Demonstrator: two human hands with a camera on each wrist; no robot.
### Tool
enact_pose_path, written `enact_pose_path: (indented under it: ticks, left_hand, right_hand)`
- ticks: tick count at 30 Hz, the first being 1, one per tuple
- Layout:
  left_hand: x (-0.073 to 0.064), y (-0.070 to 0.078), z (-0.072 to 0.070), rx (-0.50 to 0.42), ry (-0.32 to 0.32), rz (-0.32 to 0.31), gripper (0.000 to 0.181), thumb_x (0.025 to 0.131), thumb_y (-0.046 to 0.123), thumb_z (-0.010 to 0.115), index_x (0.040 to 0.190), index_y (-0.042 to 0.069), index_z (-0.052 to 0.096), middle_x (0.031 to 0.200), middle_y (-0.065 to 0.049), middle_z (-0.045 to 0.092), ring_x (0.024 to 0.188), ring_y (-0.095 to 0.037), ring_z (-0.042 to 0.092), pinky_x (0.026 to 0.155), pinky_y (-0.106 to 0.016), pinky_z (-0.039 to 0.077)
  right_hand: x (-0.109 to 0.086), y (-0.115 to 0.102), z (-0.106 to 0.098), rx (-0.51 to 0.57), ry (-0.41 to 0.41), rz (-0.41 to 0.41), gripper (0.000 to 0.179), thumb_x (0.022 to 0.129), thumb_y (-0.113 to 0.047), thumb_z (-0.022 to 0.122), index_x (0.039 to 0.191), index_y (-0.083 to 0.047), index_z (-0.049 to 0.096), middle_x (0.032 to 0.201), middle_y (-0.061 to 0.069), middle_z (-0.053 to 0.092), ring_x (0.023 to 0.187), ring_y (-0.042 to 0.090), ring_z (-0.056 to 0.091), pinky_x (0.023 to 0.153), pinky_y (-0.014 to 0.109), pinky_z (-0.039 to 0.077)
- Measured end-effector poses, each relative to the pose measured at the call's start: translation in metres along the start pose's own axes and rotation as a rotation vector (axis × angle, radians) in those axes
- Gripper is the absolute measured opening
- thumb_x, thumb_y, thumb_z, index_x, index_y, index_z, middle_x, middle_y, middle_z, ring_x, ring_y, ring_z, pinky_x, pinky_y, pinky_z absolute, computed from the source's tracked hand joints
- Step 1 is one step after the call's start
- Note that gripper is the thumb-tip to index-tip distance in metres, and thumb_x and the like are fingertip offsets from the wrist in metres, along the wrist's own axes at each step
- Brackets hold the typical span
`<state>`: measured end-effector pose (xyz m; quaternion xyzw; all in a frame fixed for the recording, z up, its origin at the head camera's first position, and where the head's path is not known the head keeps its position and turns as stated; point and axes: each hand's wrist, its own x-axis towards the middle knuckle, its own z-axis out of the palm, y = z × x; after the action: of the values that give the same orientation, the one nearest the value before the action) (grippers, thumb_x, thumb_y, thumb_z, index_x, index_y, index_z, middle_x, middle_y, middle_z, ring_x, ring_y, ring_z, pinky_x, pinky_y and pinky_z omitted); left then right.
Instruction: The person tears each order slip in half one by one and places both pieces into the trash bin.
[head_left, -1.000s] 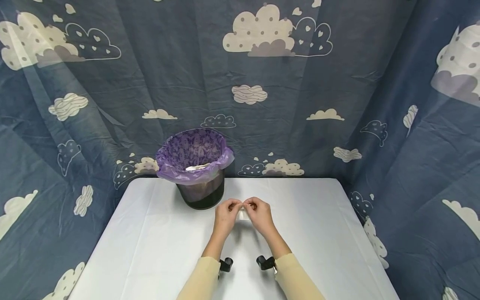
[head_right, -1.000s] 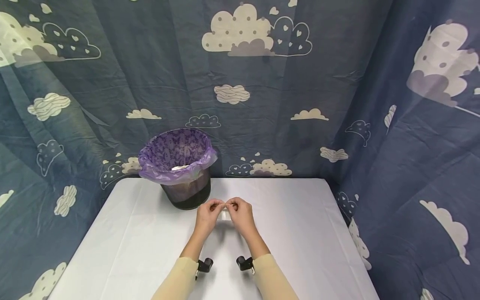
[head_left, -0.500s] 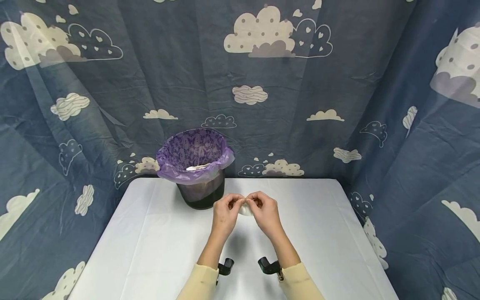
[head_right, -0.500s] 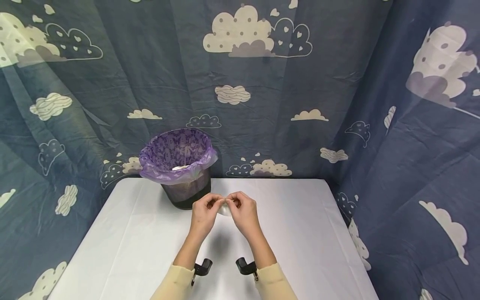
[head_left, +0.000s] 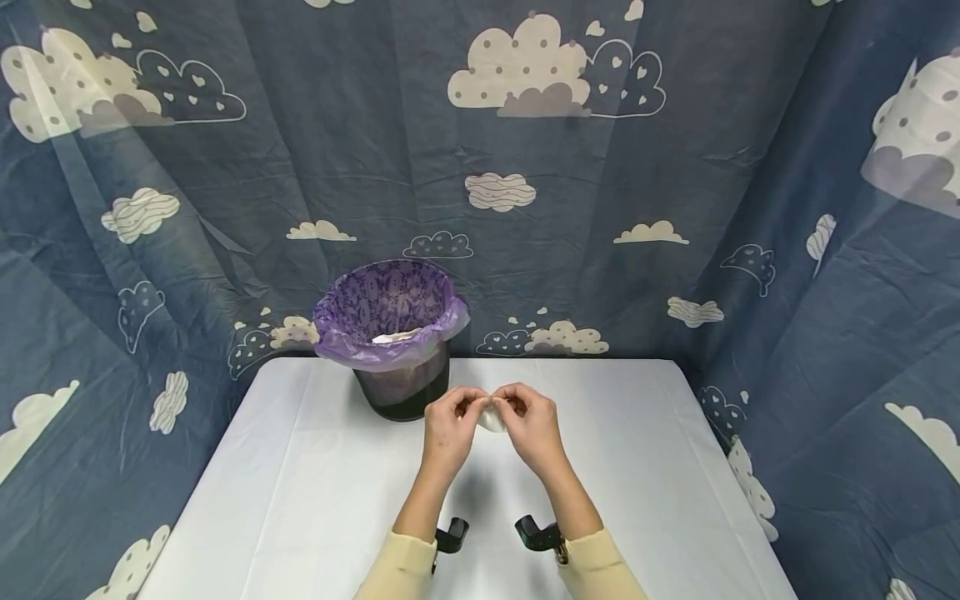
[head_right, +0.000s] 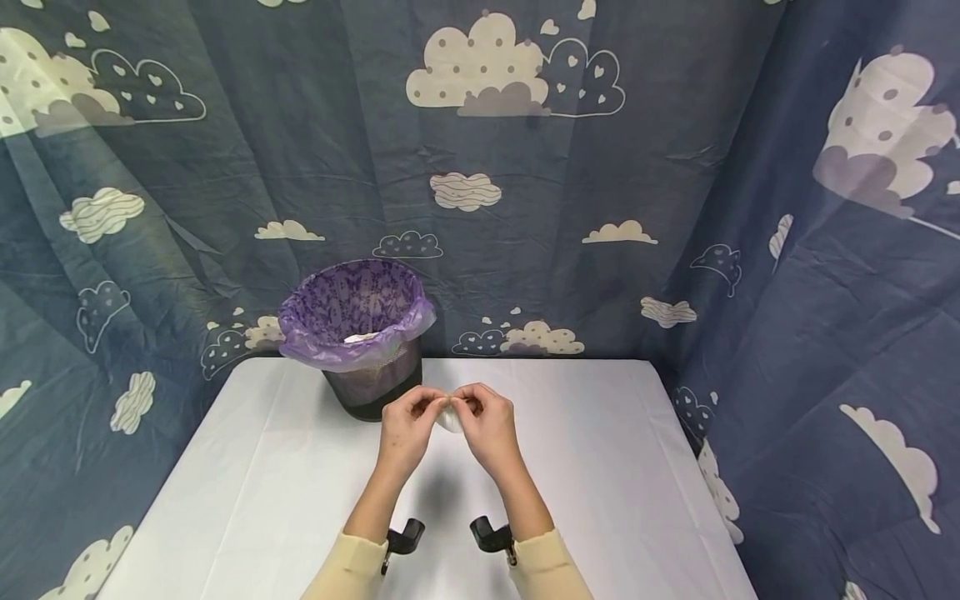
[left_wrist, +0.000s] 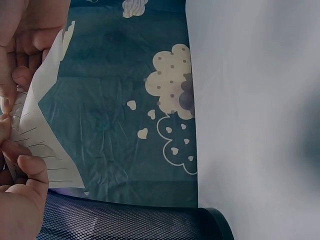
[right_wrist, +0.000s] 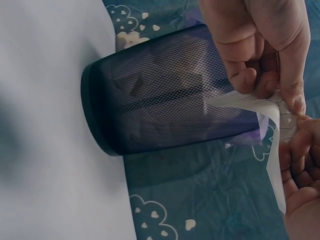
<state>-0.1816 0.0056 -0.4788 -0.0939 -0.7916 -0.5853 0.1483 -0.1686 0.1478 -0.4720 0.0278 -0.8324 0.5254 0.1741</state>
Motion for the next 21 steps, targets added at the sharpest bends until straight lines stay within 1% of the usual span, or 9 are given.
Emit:
enact_pose_path:
  ticks: [11, 16, 21]
  left_hand:
    - [0.0011, -0.0015, 0.0007, -0.028, -0.014, 0.009, 0.008, 0.094, 0.016, 0.081, 0.092, 0.008, 0.08, 0.089, -0.007, 0.08, 0.074, -0.006, 0.06, 0.067, -0.019, 0.05]
    - [0.0019, -0.0023, 0.0002, -0.026, -0.021, 0.004, 0.009, 0.094, 0.016, 0.08, 0.092, 0.008, 0.08, 0.089, -0.007, 0.079, 0.074, -0.008, 0.059, 0.066, -0.019, 0.049]
    - [0.0023, -0.0034, -0.0008, -0.033, -0.022, -0.003, 0.009, 0.095, 0.017, 0.08, 0.093, 0.008, 0.081, 0.09, -0.008, 0.079, 0.074, -0.008, 0.06, 0.066, -0.019, 0.05]
  right_hand:
    - [-0.0002, 0.0002, -0.0014, 0.035, -0.018, 0.078, 0.006, 0.099, -0.01, 0.075, 0.096, -0.005, 0.076, 0.096, 0.011, 0.078, 0.083, 0.014, 0.069, 0.074, 0.024, 0.059]
    - [0.0005, -0.0007, -0.0021, 0.026, -0.027, 0.09, 0.007, 0.099, -0.011, 0.074, 0.097, -0.005, 0.076, 0.097, 0.011, 0.078, 0.084, 0.015, 0.069, 0.075, 0.025, 0.059]
    - [0.0011, -0.0008, -0.0015, 0.037, -0.034, 0.094, 0.007, 0.099, -0.011, 0.075, 0.097, -0.005, 0.077, 0.097, 0.011, 0.078, 0.083, 0.015, 0.068, 0.073, 0.023, 0.058]
